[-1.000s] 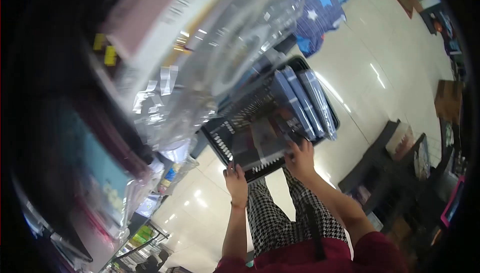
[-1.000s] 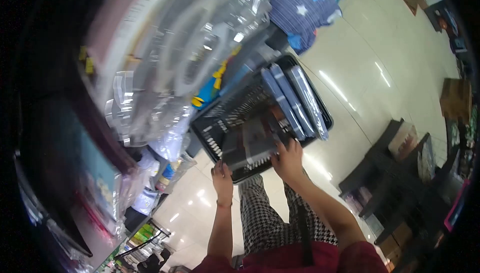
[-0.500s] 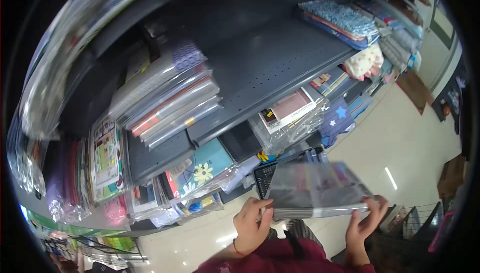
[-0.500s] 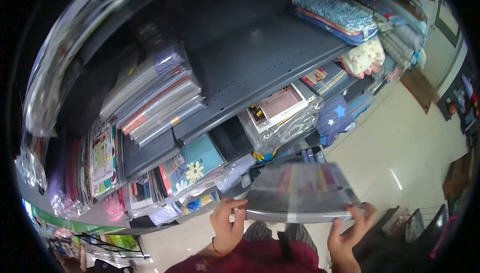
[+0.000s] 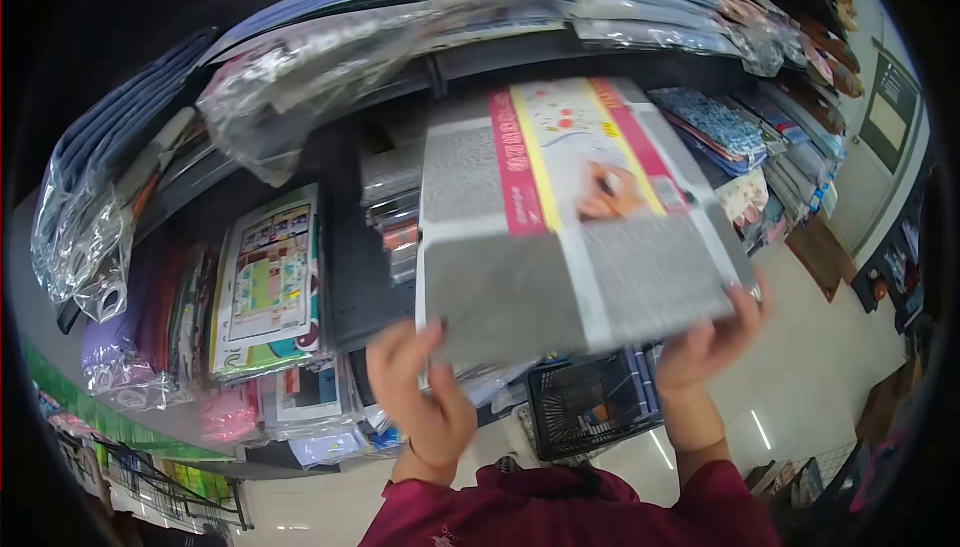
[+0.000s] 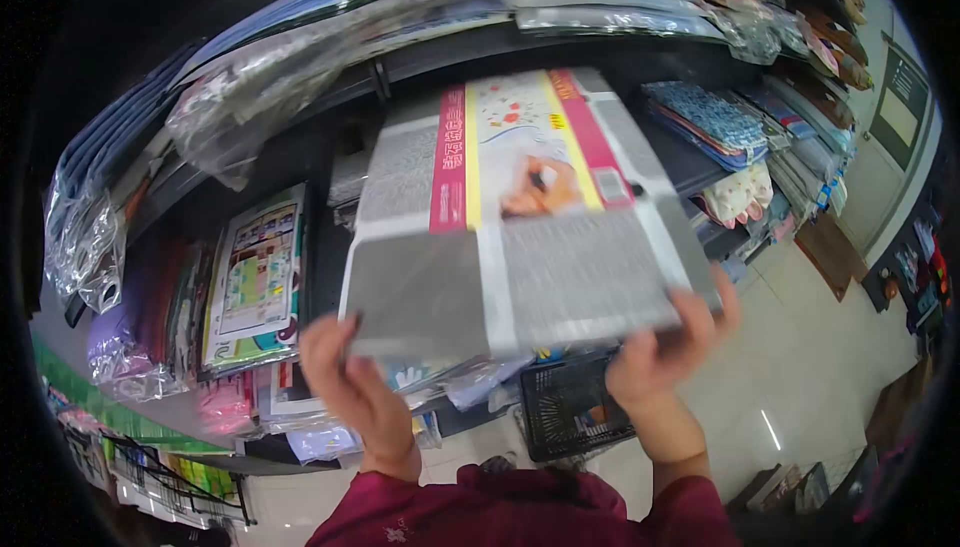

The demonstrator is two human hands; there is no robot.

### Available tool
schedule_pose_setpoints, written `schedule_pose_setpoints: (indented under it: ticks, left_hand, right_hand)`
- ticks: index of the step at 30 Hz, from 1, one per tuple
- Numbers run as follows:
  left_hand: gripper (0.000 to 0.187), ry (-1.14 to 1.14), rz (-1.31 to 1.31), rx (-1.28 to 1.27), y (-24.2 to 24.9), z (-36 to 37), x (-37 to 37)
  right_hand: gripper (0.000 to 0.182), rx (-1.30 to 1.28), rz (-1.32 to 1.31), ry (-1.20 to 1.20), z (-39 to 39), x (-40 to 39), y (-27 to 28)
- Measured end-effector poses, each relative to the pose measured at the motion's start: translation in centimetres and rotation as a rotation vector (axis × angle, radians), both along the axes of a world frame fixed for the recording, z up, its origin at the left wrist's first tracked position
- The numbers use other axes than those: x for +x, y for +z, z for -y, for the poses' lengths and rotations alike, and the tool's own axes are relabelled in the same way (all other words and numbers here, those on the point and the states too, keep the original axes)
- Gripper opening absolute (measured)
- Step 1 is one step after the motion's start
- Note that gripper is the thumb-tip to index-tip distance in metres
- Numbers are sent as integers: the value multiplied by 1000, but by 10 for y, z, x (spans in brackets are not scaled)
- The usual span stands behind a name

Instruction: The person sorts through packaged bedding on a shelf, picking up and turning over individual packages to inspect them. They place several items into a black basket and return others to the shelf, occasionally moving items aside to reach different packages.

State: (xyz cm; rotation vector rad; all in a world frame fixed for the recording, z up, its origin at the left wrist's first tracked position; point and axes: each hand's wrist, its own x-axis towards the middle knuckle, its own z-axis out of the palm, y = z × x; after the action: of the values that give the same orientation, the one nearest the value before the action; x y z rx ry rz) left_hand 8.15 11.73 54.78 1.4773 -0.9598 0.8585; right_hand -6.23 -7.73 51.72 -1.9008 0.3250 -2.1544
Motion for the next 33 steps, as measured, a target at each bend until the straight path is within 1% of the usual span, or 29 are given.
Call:
schedule_pose_setpoints:
  ticks: [2,3,5,8,10,11,13,15,16,18,20,24,25,26,28,29,30,31,32,33]
  left_hand:
    - [30,44,-4,20,3,8,40]
    - [29,57,-15,16,5,10,54]
    - [27,76,-39,3,7,13,76]
    - [18,95,-43,71,14,19,100]
    - [18,35,-103,79,17,29,131]
    - [18,25,-115,96,16,34,150]
    - [20,20,-134,136,10,43,187]
    - [20,32,-72,122,10,52,206]
    - [20,34,-45,117,8,56,211]
    - [22,-52,-90,105,3,62,218]
    - [22,-118,-115,72,-1,70,219]
    - [25,-82,-111,32,-6,78,212]
    - [27,-56,-66,27,-7,79,212]
    - [32,-46,-60,31,-9,78,207]
    - [38,186,-6,-21,-21,75,182]
    - [41,181,-36,-21,-30,66,164]
    - [35,100,-59,-101,-38,62,141]
    - [24,-73,-58,-96,-45,52,116]
    - [24,-278,-150,-39,-56,37,88]
    - [20,-589,-134,-51,-57,27,61]
  right_hand:
    - [30,51,-114,76,-3,38,23]
    - [30,80,-131,109,-2,56,28]
    - [30,133,-168,167,7,90,27]
    - [32,163,-287,246,36,142,23]
    - [33,125,-370,243,53,173,23]
    - [34,114,-365,240,62,188,19]
    - [35,18,-368,11,69,210,15]
    - [37,-100,-392,-256,69,220,19]
    - [37,-18,-381,-101,70,222,20]
    - [37,152,-352,207,75,224,22]
    - [37,149,-386,237,81,223,23]
    - [41,107,-429,341,94,213,24]
    - [48,78,-486,383,95,206,26]
    - [50,95,-458,376,93,199,19]
    - [54,129,-405,363,84,182,-4]
    - [56,198,-419,385,83,165,-27]
    - [55,208,-448,341,84,145,-56]
    - [54,227,-484,294,85,121,-91]
    - [51,273,-564,252,87,93,-135]
    - [48,432,-675,245,86,62,-181]
